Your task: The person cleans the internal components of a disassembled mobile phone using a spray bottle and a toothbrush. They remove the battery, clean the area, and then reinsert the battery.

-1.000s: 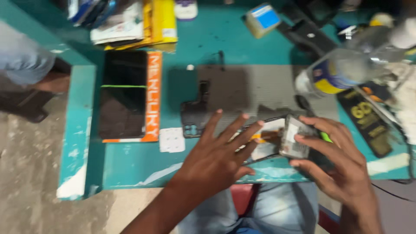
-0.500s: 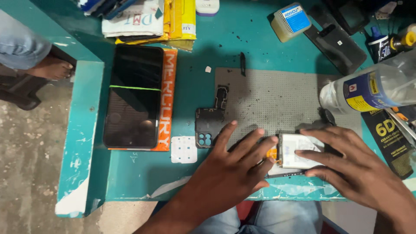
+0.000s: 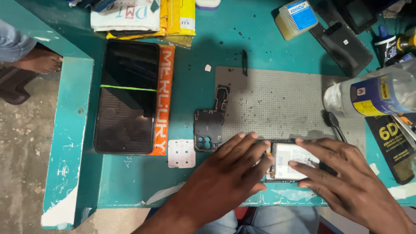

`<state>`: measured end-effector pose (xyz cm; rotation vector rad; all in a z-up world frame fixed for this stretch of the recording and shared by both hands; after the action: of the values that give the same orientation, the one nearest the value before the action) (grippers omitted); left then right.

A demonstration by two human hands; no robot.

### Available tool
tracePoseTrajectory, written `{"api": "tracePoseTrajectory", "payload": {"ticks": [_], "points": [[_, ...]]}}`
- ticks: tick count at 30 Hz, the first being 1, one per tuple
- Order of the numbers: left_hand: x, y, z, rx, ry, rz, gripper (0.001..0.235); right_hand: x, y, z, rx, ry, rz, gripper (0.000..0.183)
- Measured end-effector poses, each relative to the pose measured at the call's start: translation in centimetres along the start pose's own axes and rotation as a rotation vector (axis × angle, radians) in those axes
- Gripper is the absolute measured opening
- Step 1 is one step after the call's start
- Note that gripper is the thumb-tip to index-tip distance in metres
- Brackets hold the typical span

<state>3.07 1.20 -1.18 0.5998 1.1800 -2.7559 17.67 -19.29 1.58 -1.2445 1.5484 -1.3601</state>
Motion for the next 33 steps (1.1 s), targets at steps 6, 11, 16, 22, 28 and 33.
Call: {"api": "tracePoseTrajectory", "payload": {"ticks": [6,11,16,22,28,33], "points": [[-0.3,-0.3,-0.2,0.108,-0.041,-0.021,0.069,-0.4,-0.1,-0.4,0.01,-0.039,0.054,0.052],[-0.2,-1.0,-0.2,-0.002,-0.054,0.002,0.078,0.0,0.0,0.6,0.049,-0.011,-0.026,0.05],[-0.2,-1.2,-0.4,0.061,-0.048,-0.003,0.086,0.5,0.2,1.2,-0.163,0.032,0.06,0.045],[-0.1,-1.1,-0.4,0.073,-0.045,0.015,0.083,0.5,0.5,1.8,-0.152,0.003,0.003,0.036],[-0.1,-1.1,-0.6,0.078,-0.056,0.014,0.08,0.2,0.2,2.5,-0.225,-0.021,-0.015,0.047],[-0.2,-0.8,-0.7,0.071,-0.052,0.002,0.077,0.1,-0.7,2.9,-0.323,-0.003,0.119,0.039]]}}
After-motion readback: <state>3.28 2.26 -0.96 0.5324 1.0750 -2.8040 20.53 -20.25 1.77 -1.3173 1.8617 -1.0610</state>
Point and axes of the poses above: each hand's wrist, its own x-axis away from the middle knuckle, its own y-axis out of the palm, z = x × y, the point moved 4 cm from there along -x, towards the middle knuckle, and after that the axes turned 2 degrees about -z, right-handed, at the moved point
